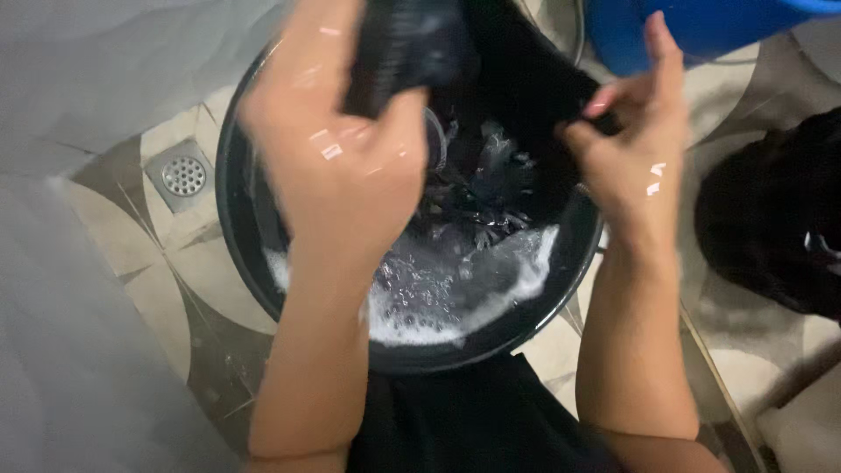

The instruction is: The person washes dark clothing by hand in a basin of soapy water, scrubbing and rinsing the fabric before transferring it to a basket.

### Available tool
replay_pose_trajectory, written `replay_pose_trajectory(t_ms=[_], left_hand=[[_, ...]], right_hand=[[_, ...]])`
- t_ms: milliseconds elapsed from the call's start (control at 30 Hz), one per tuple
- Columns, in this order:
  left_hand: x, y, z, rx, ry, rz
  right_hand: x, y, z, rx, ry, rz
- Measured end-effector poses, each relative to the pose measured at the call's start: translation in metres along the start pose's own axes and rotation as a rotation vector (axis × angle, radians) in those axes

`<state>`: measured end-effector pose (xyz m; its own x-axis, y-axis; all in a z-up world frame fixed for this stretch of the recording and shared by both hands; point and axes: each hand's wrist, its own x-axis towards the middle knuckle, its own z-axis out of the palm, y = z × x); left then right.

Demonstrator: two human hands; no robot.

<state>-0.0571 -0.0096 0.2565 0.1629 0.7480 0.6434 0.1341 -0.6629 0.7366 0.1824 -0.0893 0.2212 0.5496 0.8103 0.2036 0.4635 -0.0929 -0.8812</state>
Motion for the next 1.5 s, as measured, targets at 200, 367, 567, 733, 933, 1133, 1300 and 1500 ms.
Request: replay_pose_trajectory(t_ms=[200, 367, 567, 733, 933, 1133, 1300, 1500], left_hand=[[0.003, -0.005, -0.024, -0.497, -0.338, -0.132], [-0.007, -0.059, -0.018, -0.245, -1.185, -0.298], [-0.058, -0.169, 0.071, 0.483, -0.48, -0.856], [-0.158, -0.167, 0.121, 0.751, -1.034, -0.491], [-0.203, -0.215, 0.113, 0.557, -1.091, -0.56], [-0.154, -0.194, 0.099, 0.474, -1.045, -0.839], [-0.129, -0.19, 0.07, -1.029, -0.32, -0.944], [-0.155, -0.225, 0.135, -1.134, -0.001, -1.186]], right_hand=[[0.008, -0.017, -0.011, 0.348, -0.041, -0.06], [0.016, 0.05, -0.011, 0.162, -0.528, -0.14], [0.011, 0.107, 0.031, -0.211, -0.76, 0.19], [0.031, 0.165, 0.091, -0.306, -0.211, 0.119], [-0.075, 0.212, 0.176, -0.593, -0.476, 0.138], [-0.043, 0.308, 0.165, 0.021, -0.464, 0.827], [-0.064, 0.247, 0.141, 0.132, -0.065, 0.567], [-0.118, 0.133, 0.178, 0.151, 0.109, 0.179]])
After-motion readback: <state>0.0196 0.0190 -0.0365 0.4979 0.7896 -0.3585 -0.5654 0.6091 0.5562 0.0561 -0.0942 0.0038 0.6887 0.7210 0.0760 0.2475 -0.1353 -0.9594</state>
